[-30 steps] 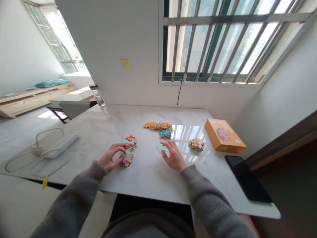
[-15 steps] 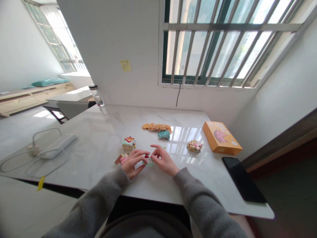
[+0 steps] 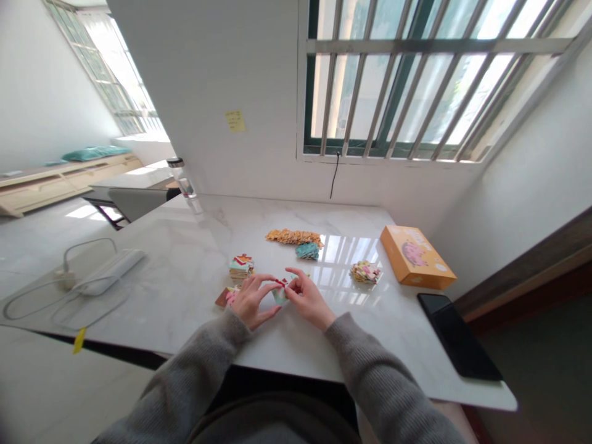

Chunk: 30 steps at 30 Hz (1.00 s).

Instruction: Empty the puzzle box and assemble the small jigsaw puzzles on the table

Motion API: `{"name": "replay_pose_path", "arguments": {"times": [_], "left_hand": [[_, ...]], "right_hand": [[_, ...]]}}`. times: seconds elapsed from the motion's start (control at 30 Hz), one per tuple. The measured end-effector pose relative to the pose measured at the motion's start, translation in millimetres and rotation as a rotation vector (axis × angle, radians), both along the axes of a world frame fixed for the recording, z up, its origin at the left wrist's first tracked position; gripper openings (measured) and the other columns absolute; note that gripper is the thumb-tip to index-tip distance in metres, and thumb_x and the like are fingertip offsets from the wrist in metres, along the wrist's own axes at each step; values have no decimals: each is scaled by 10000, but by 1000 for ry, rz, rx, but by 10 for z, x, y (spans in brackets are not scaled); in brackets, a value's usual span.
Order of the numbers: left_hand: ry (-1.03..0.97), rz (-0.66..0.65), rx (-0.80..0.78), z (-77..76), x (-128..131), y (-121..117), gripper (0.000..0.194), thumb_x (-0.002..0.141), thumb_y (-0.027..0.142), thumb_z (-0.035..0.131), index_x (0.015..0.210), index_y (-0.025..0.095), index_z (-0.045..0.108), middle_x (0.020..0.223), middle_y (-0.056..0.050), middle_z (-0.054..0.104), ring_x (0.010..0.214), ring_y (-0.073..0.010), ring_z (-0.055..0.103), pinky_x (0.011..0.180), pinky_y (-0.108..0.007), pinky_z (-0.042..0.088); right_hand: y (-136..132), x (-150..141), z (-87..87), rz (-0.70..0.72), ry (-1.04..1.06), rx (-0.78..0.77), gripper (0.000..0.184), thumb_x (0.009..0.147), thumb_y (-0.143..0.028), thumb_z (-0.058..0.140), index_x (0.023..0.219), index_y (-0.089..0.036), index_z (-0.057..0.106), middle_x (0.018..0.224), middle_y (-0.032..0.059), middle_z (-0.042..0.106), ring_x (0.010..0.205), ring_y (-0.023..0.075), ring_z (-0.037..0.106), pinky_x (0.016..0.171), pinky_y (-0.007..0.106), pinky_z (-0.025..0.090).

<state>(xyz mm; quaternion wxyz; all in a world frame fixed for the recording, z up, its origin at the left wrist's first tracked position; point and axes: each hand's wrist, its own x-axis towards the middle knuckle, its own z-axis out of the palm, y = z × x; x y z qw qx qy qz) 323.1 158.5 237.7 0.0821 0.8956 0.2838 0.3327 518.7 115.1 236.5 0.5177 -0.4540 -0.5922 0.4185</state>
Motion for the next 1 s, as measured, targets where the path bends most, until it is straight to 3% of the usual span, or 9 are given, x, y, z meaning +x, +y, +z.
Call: {"name": "replay_pose_path", "arguments": {"times": [0.23,0.4,0.6,0.77,1.0], "left_hand": [[-21,61,41,40,-108,-54,364,752,141,655,1096,254,620,1207,-57,621,1137,-273,533,989,-440,445],[-87,91,26,93,-667,109,323,714,72,581,996,225,616,1204,-59,641,1146,-267,529,1014,-443,435],[-21,80,-146,6,-1301,366,247,740,105,553,953,213,615,1224,-58,644,1154,-244,541,1058,-433,433],[23,70,-219,-84,-1333,411,228,729,109,552,923,204,621,1225,-70,642,1159,-243,545,1069,-431,434],[113,54,-266,-98,-1309,411,233,726,118,555,931,209,618,1240,-62,640,1167,-245,549,1076,-436,426]], "right_hand": [[-44,-3,1,-10,-127,104,447,943,-305,539,1373,-224,444,824,-3,607,769,157,587,758,327,479],[-71,63,32,-131,-319,210,422,948,-233,485,1368,-220,457,827,7,595,751,155,553,749,318,473],[-77,71,23,-115,-418,243,433,939,-201,479,1370,-222,449,835,5,588,742,146,544,732,299,472],[-67,85,4,-129,-452,251,436,939,-197,475,1373,-222,444,831,5,589,736,145,548,729,298,473],[-65,94,7,-132,-474,271,434,936,-190,474,1368,-227,451,821,3,588,743,148,559,734,299,478]]}}
